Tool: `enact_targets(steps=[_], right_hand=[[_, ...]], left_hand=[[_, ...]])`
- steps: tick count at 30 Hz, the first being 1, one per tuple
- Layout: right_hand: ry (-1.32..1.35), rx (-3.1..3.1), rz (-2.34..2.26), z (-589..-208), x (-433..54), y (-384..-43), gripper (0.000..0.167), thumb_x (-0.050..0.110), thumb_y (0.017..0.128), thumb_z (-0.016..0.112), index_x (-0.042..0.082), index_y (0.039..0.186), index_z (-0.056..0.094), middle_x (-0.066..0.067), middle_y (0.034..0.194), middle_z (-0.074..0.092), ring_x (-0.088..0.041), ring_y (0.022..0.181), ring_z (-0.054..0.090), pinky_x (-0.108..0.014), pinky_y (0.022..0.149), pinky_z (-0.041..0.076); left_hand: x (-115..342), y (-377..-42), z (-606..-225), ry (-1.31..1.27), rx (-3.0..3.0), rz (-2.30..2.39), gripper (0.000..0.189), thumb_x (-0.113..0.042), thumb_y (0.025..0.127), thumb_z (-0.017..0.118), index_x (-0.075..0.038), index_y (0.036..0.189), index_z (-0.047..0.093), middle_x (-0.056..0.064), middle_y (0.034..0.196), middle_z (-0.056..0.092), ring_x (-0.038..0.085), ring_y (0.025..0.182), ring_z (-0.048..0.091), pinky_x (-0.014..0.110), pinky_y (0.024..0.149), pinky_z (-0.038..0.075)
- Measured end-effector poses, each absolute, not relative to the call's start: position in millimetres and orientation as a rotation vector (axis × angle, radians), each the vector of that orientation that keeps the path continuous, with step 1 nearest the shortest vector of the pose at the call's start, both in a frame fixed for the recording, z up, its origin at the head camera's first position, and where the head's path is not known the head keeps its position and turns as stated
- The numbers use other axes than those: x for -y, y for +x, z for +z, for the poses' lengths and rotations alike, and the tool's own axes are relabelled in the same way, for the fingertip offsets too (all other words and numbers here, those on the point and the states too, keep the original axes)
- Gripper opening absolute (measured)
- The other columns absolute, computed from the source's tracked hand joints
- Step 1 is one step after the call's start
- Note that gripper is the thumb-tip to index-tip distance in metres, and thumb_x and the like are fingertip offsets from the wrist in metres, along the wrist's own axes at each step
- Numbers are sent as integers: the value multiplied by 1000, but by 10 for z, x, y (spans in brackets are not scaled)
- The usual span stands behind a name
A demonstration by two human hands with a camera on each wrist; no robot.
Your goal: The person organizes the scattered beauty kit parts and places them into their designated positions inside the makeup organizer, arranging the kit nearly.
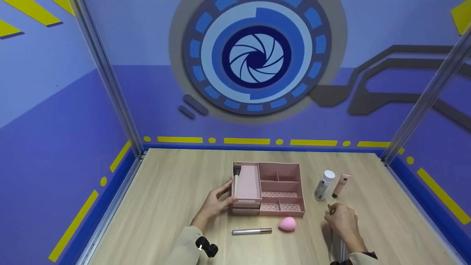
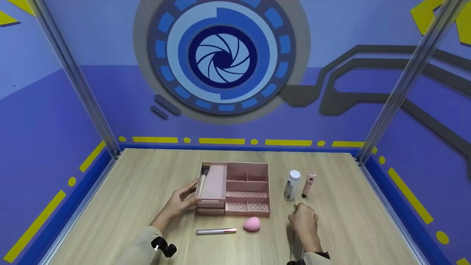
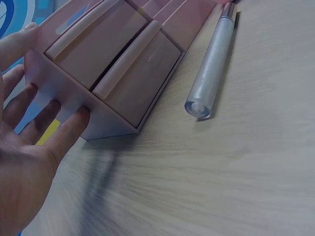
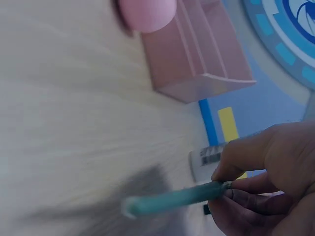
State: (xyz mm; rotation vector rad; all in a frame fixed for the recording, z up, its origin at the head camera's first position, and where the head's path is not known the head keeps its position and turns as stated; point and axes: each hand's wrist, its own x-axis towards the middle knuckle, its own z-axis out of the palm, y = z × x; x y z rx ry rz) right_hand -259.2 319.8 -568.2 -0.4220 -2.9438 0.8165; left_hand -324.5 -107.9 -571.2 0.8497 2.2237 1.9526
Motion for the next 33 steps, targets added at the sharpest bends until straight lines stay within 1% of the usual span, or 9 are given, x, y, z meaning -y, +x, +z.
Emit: enact_targets(steps=[4, 6, 10, 13, 18, 25, 28, 30, 33], right_hand=[[-382, 2894, 910, -5555, -3122, -2633, 37, 12, 79, 72, -8, 109, 66, -20, 95, 69, -22, 72, 60, -34, 57, 50], [-358, 2869, 937, -5504, -3078, -2665, 36, 13, 78, 72, -6, 108, 67, -19, 95, 69, -23, 74, 60, -34, 58, 50], [-308, 2819, 975, -5418, -2989, -2732, 32, 13, 77, 71, -1, 105, 70, -15, 93, 70, -23, 77, 62, -31, 59, 48], [-271, 2787, 990, -5368, -2927, -2781, 32, 12, 76, 70, 0, 105, 71, -12, 92, 72, -22, 79, 64, -30, 60, 49], [-200, 2732, 1075, -5292, -2817, -2859, 33, 9, 78, 69, -2, 109, 70, -14, 94, 72, -22, 82, 66, -29, 63, 54], [-125, 2695, 1045, -5186, -2649, -3016, 28, 14, 79, 74, 3, 104, 73, -7, 85, 72, -15, 76, 63, -24, 61, 48], [-104, 2699, 1089, -5112, -2578, -3106, 31, 16, 81, 72, 2, 109, 72, -9, 89, 72, -16, 78, 65, -24, 62, 49], [-89, 2700, 1112, -5056, -2529, -3159, 32, 15, 81, 71, 1, 110, 71, -11, 92, 73, -19, 80, 66, -25, 62, 50], [-62, 2686, 1119, -4988, -2463, -3220, 33, 14, 81, 70, 1, 111, 70, -13, 94, 73, -22, 84, 67, -26, 64, 51]], left_hand=[[1084, -3245, -5706, 857, -2226, 1960, 65, -4, 91, 65, 8, 146, 34, 27, 155, 26, 44, 138, 35, 55, 115, 23], [1087, -3240, -5700, 860, -2230, 1963, 64, -2, 91, 65, 9, 146, 34, 28, 155, 26, 44, 138, 35, 55, 115, 23], [1089, -3226, -5682, 834, -2241, 1956, 64, -3, 91, 65, 7, 146, 35, 26, 155, 29, 43, 138, 35, 54, 115, 23], [1089, -3224, -5684, 820, -2237, 1954, 63, -4, 92, 65, 6, 147, 35, 25, 154, 31, 43, 138, 35, 56, 114, 25], [1085, -3234, -5701, 849, -2185, 1986, 63, -3, 92, 64, 8, 146, 34, 28, 155, 27, 47, 138, 33, 62, 112, 24], [1081, -3235, -5719, 871, -2210, 1966, 64, -3, 91, 65, 7, 146, 34, 28, 155, 26, 45, 138, 34, 58, 113, 24], [1082, -3234, -5713, 850, -2220, 1962, 64, -5, 91, 66, 5, 147, 35, 26, 156, 27, 44, 139, 34, 57, 114, 24], [1084, -3279, -5790, 837, -2230, 1965, 65, -7, 91, 66, 2, 148, 36, 22, 156, 28, 41, 139, 35, 54, 115, 24], [1076, -3331, -5888, 836, -2242, 1973, 65, -8, 91, 67, 0, 148, 37, 20, 157, 29, 39, 139, 36, 51, 115, 25]])
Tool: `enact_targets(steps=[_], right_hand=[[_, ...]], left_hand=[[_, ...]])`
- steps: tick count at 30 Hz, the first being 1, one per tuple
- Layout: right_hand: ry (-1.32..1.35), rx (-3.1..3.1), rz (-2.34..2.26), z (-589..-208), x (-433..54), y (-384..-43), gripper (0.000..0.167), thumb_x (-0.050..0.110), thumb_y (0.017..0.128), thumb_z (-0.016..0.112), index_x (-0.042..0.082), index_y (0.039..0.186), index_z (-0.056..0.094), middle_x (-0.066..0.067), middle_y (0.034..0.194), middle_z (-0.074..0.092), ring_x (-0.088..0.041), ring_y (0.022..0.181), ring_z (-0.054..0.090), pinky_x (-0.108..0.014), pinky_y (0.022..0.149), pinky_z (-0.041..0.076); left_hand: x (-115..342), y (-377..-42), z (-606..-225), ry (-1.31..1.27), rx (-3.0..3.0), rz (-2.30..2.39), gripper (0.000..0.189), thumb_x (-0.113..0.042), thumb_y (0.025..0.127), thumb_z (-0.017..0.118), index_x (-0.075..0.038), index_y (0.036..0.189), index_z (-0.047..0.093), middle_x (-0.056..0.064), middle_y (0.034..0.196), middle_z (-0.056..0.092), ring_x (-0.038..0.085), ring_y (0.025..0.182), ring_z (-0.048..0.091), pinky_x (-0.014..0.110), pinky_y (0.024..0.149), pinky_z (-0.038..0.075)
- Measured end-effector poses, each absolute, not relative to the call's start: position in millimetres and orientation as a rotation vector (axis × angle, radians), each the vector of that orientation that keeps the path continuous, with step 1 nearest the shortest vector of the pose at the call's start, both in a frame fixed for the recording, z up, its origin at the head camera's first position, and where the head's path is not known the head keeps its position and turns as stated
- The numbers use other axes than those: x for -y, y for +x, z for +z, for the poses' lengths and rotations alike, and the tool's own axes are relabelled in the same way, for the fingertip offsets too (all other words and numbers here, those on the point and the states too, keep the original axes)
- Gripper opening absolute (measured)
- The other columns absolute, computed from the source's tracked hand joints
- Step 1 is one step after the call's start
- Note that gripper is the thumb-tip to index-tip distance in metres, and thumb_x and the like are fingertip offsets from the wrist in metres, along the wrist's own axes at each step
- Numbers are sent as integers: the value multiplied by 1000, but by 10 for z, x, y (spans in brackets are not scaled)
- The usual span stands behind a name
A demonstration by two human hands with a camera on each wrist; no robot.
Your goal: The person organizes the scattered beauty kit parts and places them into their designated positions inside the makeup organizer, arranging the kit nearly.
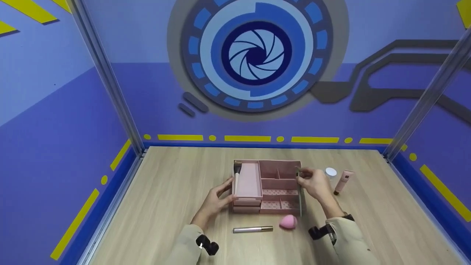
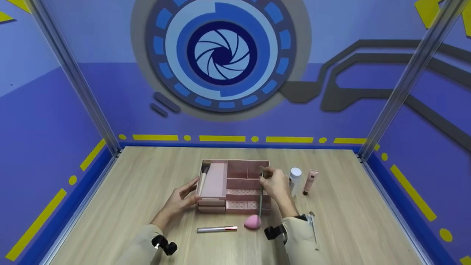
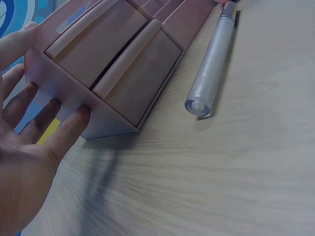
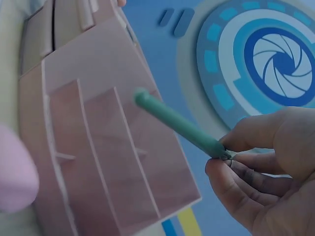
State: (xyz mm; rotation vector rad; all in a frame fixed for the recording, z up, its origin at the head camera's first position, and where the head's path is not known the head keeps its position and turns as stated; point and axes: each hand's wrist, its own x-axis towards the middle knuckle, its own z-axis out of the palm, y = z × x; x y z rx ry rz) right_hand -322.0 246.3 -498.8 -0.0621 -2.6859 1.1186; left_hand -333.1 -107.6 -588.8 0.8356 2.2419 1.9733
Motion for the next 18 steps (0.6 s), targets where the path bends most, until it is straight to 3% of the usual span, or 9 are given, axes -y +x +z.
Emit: enact_targets(steps=[11, 18], right_hand=[[51, 2605, 1287, -4877, -2244, -3346, 33, 7, 84, 70, -5, 114, 67, -19, 98, 71, -30, 90, 68, -37, 77, 56], [64, 2555, 1403, -4807, -2060, -3462, 30, 4, 83, 70, -6, 111, 68, -20, 97, 71, -29, 88, 69, -31, 72, 58]], left_hand=[[1061, -3239, -5688, 809, -2150, 1993, 67, -6, 91, 67, 6, 147, 34, 25, 156, 26, 44, 139, 33, 58, 112, 27], [1089, -3237, -5691, 800, -2208, 1952, 65, -5, 91, 65, 5, 147, 34, 23, 155, 31, 42, 138, 36, 55, 114, 25]])
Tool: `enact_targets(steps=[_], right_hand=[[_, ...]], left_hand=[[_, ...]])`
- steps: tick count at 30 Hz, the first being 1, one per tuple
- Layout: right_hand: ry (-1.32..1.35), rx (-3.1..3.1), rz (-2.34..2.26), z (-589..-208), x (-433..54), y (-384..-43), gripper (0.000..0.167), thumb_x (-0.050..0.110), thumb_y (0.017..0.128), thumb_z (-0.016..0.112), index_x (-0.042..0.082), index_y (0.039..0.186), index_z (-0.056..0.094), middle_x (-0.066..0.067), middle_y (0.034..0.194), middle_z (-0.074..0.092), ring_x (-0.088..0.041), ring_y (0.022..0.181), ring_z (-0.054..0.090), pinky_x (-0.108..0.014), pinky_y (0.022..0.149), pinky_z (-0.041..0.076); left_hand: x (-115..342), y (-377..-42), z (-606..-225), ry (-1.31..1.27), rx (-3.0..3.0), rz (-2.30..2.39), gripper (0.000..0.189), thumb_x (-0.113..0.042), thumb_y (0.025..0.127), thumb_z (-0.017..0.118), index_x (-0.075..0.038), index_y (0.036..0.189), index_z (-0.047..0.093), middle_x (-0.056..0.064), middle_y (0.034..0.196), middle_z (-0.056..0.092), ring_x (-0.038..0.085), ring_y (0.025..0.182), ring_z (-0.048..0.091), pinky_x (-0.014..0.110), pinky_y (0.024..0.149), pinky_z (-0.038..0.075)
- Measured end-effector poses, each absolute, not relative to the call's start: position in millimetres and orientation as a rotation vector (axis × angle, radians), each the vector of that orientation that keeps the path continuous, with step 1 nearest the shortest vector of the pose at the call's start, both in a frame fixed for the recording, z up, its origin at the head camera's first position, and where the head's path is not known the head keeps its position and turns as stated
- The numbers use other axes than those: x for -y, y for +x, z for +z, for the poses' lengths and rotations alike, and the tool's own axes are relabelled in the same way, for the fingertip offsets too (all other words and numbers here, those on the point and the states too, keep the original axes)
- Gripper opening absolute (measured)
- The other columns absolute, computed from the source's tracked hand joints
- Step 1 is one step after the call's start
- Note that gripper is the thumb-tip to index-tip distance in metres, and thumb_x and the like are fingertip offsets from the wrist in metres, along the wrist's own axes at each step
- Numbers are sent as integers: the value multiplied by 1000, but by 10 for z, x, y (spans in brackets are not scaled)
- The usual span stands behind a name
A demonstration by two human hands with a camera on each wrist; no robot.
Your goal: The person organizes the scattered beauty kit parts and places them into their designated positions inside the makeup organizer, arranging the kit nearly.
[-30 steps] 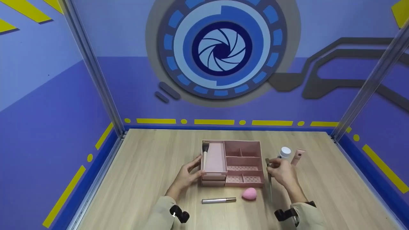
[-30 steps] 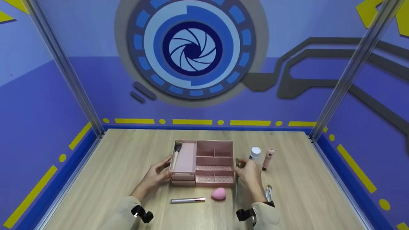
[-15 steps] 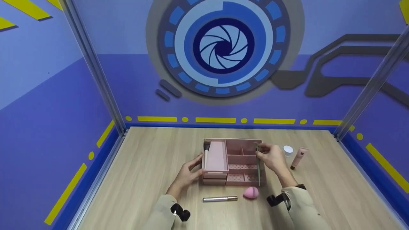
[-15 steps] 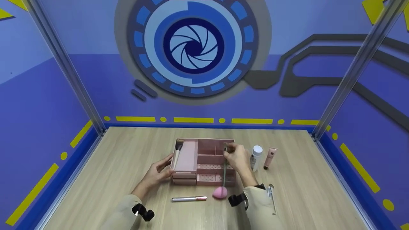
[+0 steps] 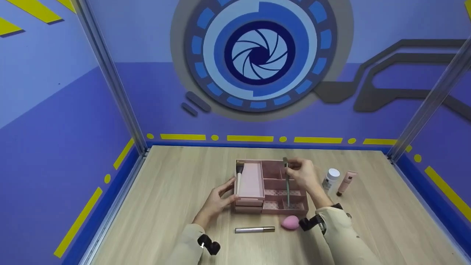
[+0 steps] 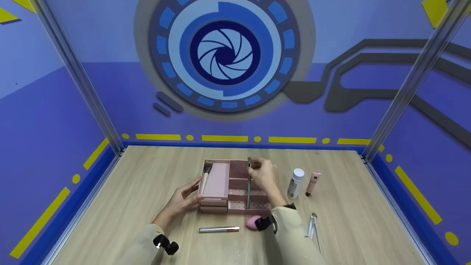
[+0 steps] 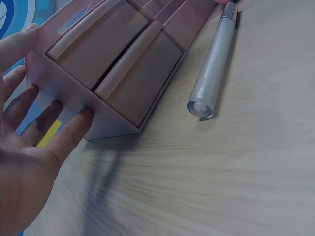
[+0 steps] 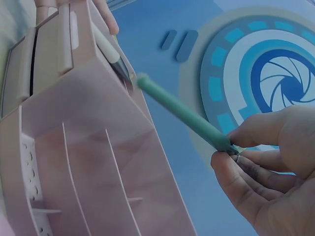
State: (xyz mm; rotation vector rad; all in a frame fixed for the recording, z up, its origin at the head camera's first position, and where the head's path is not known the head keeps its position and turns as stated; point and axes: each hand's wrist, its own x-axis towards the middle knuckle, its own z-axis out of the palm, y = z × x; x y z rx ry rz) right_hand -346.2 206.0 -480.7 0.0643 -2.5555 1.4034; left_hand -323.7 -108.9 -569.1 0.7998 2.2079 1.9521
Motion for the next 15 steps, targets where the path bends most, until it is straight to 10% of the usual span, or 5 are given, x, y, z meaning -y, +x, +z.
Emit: enact_targets(steps=[15], right_hand=[[80, 2537, 1452, -4774, -1702, -3637, 32, 0, 79, 70, -5, 111, 69, -20, 94, 72, -22, 78, 69, -26, 63, 56]], left_hand=[[1083, -3238, -5704, 740, -2186, 1973, 67, -10, 91, 68, 1, 148, 35, 19, 157, 30, 40, 140, 35, 54, 114, 25]])
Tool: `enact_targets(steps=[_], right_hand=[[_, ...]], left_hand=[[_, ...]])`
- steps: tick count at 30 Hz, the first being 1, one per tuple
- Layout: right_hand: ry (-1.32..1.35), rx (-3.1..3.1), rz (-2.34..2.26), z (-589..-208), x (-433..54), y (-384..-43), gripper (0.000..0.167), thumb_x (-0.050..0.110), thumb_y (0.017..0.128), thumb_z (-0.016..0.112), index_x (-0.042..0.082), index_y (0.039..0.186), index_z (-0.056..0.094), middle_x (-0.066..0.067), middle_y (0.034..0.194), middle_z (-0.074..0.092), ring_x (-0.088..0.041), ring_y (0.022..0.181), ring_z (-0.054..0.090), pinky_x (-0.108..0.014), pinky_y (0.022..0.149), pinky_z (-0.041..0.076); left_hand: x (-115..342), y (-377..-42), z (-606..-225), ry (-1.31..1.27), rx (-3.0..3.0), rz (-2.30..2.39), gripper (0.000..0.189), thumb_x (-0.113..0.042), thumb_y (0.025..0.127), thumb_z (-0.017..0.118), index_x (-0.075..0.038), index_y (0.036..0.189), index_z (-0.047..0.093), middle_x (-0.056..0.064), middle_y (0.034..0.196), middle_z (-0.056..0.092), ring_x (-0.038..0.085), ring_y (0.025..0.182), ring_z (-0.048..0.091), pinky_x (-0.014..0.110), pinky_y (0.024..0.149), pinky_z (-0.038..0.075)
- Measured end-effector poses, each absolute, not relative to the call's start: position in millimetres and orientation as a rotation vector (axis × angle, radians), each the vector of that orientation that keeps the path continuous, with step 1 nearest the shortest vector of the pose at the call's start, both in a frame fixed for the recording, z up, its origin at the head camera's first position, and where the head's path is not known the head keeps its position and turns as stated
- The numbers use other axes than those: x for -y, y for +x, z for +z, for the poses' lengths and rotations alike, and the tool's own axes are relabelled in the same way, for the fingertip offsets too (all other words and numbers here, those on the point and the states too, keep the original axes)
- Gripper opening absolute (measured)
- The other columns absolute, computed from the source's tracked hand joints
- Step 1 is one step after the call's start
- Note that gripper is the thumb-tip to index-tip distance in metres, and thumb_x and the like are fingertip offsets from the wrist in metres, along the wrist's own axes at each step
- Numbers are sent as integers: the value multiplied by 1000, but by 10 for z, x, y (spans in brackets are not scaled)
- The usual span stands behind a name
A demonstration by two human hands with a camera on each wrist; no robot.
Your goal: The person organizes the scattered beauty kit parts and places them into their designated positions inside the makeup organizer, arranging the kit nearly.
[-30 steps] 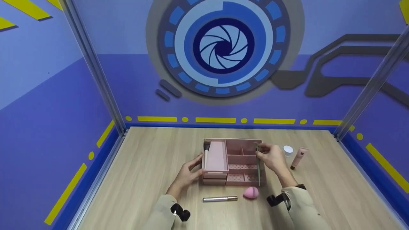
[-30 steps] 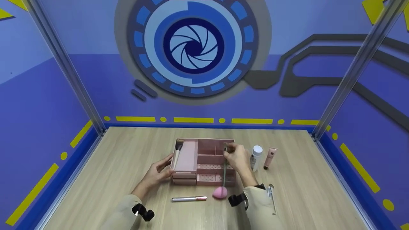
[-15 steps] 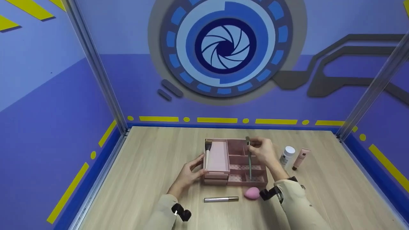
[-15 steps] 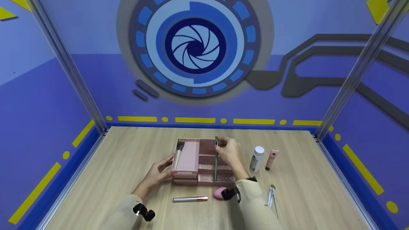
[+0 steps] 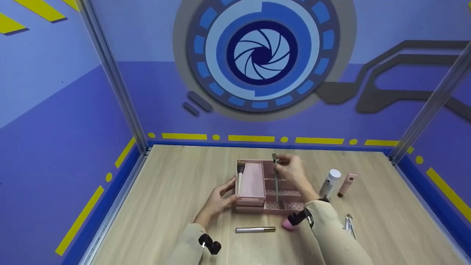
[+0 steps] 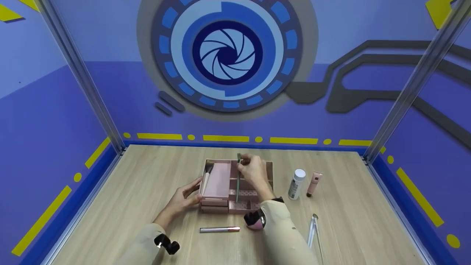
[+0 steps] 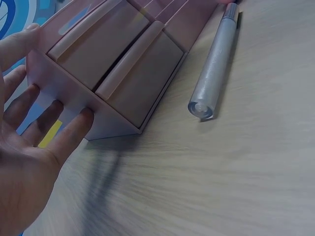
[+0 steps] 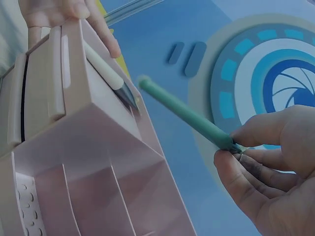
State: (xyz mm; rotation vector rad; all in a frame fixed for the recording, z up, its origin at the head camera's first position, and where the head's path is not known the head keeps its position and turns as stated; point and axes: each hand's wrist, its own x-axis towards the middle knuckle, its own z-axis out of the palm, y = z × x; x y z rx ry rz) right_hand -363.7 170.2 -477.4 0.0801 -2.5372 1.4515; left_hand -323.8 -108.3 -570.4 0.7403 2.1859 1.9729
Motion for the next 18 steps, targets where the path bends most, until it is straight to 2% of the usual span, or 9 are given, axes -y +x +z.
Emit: enact_targets(steps=[5, 10, 14, 18], right_hand=[[80, 2573, 1378, -4794, -1592, -3666, 31, 5, 79, 73, -1, 109, 71, -16, 93, 73, -22, 79, 69, -28, 64, 56], [63, 2608, 1282, -4772, -1483, -3665, 31, 14, 80, 76, 4, 110, 72, -11, 93, 74, -23, 84, 70, -33, 70, 56], [71, 2607, 1261, -4758, -1398, -3689, 31, 15, 80, 76, 6, 109, 73, -9, 93, 75, -24, 86, 71, -38, 77, 56], [91, 2586, 1296, -4771, -1321, -3736, 29, 12, 80, 76, 4, 108, 73, -11, 92, 75, -24, 85, 71, -37, 78, 57]], left_hand=[[1083, -3235, -5712, 756, -2213, 1950, 68, -11, 90, 69, 1, 148, 36, 19, 157, 28, 39, 140, 35, 52, 116, 24], [1071, -3230, -5707, 714, -2115, 2012, 67, -7, 91, 67, 1, 149, 34, 19, 157, 29, 40, 141, 33, 57, 112, 27], [1070, -3234, -5704, 737, -2111, 2028, 65, -3, 91, 65, 5, 148, 33, 23, 154, 33, 44, 139, 33, 59, 112, 26], [1076, -3243, -5704, 749, -2114, 2029, 66, -4, 91, 66, 5, 147, 34, 23, 154, 32, 44, 139, 33, 58, 112, 26]])
